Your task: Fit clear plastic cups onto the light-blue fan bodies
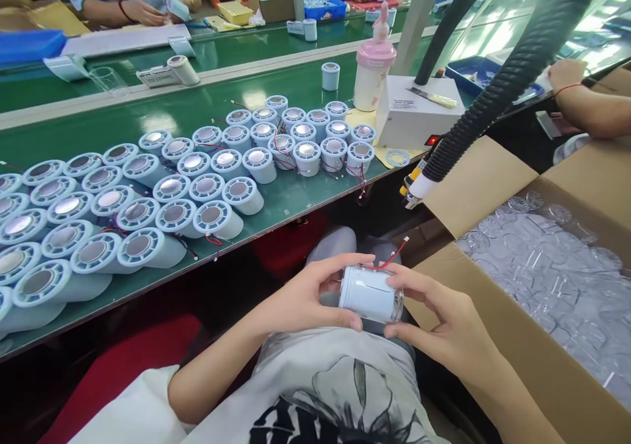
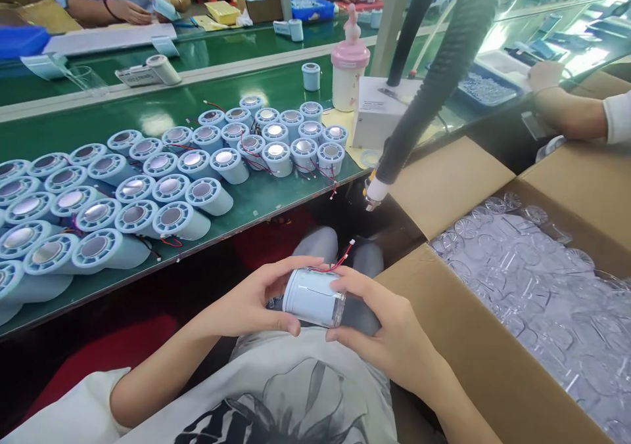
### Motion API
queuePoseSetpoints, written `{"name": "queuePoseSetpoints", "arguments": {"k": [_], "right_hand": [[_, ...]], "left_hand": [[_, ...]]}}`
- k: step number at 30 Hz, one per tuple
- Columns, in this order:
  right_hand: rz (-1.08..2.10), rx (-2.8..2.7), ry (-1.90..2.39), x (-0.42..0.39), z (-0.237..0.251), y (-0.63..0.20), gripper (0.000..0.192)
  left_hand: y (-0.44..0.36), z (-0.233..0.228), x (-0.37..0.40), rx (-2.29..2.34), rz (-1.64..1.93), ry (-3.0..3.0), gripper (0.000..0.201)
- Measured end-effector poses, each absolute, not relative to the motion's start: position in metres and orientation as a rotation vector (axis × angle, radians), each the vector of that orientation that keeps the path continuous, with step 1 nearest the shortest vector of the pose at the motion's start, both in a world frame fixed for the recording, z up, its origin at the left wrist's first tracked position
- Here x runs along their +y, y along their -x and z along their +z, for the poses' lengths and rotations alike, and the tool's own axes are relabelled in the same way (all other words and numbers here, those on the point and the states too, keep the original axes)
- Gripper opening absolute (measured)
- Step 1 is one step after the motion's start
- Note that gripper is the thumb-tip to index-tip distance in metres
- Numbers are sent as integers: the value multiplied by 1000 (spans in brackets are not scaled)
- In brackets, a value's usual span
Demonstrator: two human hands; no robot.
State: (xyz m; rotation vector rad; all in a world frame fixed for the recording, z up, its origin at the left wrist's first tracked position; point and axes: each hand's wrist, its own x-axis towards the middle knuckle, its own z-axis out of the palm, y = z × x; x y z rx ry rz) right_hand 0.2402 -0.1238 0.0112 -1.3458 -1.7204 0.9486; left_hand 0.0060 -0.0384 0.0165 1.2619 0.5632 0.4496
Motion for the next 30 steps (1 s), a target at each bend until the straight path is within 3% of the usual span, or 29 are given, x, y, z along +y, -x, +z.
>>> {"name": "queuePoseSetpoints", "arguments": {"k": [17,30], "right_hand": [[1276,-1379,1296,-128,27,-243,49],[1647,-1024,1181,-123,26,-230,38]], "left_hand": [[-14,18,-25,419,472,-1525,78],[-1,20,-30,431,510,-1582,78]]}}
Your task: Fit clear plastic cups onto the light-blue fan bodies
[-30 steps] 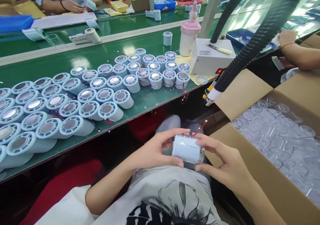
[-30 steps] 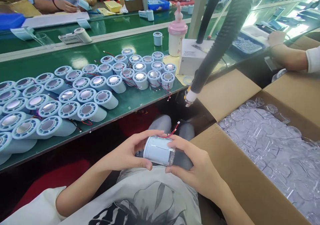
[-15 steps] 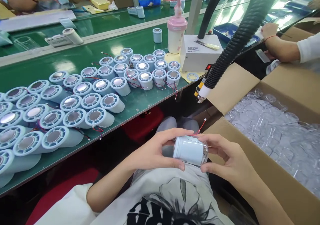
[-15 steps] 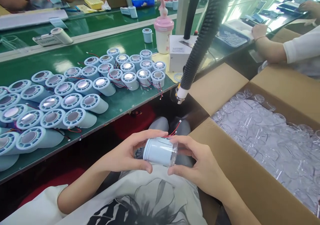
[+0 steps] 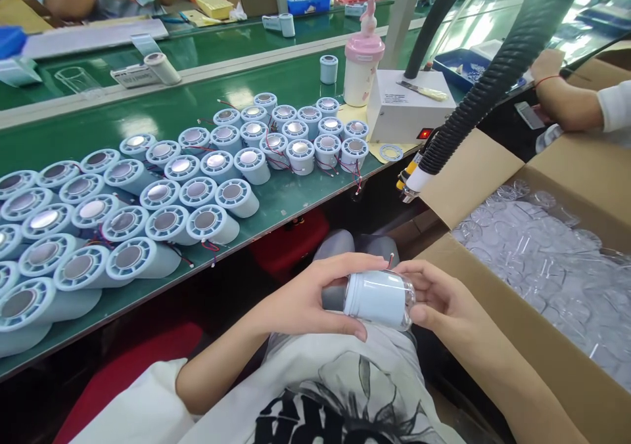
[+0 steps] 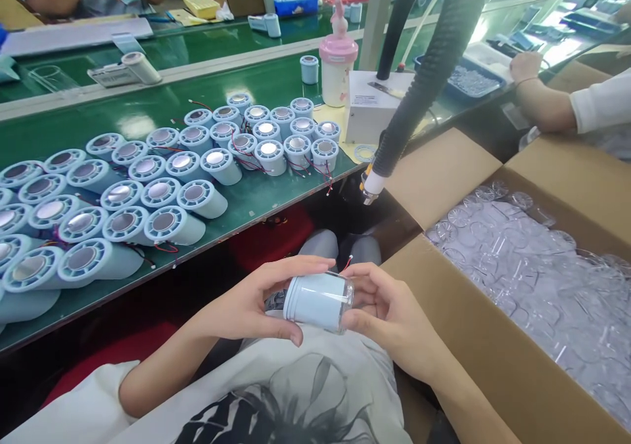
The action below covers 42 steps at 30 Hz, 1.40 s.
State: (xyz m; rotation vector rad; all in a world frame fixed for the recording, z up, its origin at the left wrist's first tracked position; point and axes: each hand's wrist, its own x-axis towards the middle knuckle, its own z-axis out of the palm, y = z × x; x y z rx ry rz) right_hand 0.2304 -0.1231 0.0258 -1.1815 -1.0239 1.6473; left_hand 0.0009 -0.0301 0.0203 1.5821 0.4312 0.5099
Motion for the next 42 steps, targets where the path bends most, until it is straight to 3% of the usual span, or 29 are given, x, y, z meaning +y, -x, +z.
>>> {"name": "queuePoseSetpoints", "arguments": {"k": [3,17,25,27,31,33,36,39,42], "right_hand": [[1707,-946,1140,-118,23,-229,33],[2055,-587,1119,-105,21,-226,52],[2341,-534,1064,-107,12,-224,90],[2186,-750,1105,-111,10,-223,91],[1356,-1337,1185,-117,7,-228,67],[955,-1621,1119,-118,6,-232,68],[681,-1862,1059,-118,7,-237,67],[1141,-1596,1154,-119,10,-238,62],[1523,-1257,1086,-119,13,-237,54]], "left_hand": [[-2,20,-27,424,503,-1592,78],[-5,21,-22,361,556,-1605,77],[-6,22,-27,380,588,-1608,73],[-6,28,-30,434,553,-1578,67],[-6,36,-34,559,485,-1446,64],[-6,37,-34,586,452,-1385,65],[-5,35,-33,583,385,-1346,72],[-4,33,-30,524,399,-1373,82],[-3,32,-29,468,410,-1369,79]]}}
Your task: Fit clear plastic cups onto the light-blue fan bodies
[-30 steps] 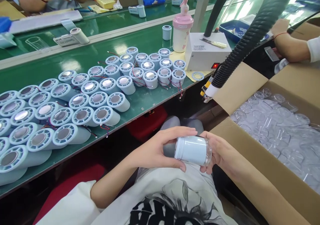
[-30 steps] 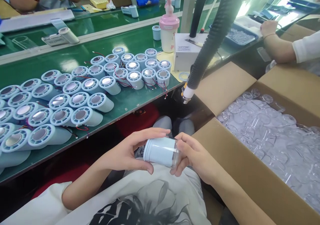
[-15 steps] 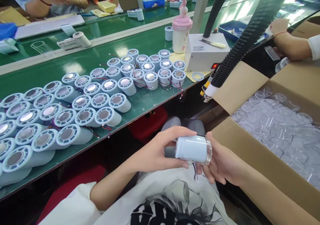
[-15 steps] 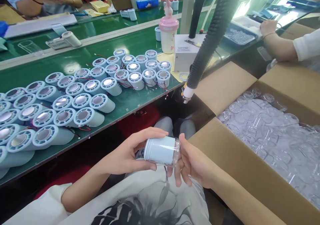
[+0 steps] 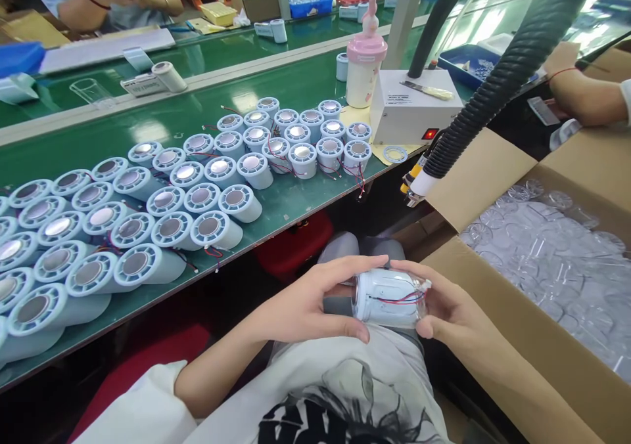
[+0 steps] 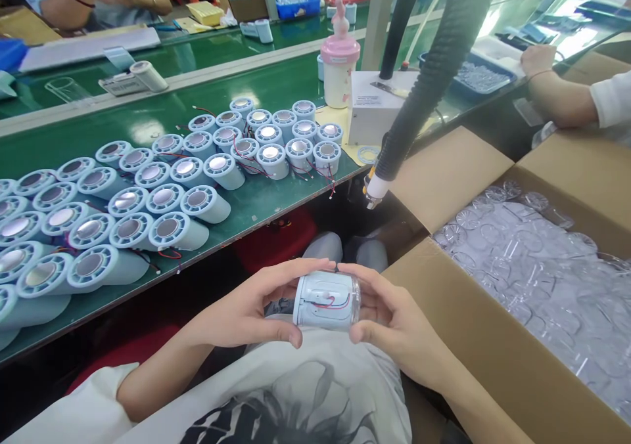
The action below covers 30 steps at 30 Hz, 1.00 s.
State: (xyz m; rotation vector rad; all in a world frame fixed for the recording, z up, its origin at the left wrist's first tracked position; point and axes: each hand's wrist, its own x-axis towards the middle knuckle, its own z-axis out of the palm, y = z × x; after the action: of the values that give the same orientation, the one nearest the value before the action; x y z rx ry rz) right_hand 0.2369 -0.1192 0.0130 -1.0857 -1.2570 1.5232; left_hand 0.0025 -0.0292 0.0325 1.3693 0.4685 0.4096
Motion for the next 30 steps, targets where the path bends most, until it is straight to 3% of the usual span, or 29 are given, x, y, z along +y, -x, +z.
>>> {"name": "queuePoseSetpoints", "arguments": {"k": [10,15,17,20,22,27,30], "right_hand": [[1492,-1192,1217,-127,7,-232,54],[1677,-1070,1047,-119,11,-231,67],[1689,-1027,1026,-117,14,-230,64],[1544,-1140,1135,-115,15,-229,52],[1387,-1289,1171,-116,11,-227,56],[1086,-1464,1100,-116,1,-223,57],[1260,-1312,1096,-114,5,-221,69]], "left_hand": [[-3,20,-29,453,385,-1429,84],[-4,14,-30,386,517,-1593,76],[-5,14,-30,415,550,-1707,72],[-5,15,-28,486,536,-1691,90],[-4,17,-25,557,484,-1544,100],[-4,26,-24,591,287,-1263,51],[-5,30,-30,578,401,-1286,52]]}}
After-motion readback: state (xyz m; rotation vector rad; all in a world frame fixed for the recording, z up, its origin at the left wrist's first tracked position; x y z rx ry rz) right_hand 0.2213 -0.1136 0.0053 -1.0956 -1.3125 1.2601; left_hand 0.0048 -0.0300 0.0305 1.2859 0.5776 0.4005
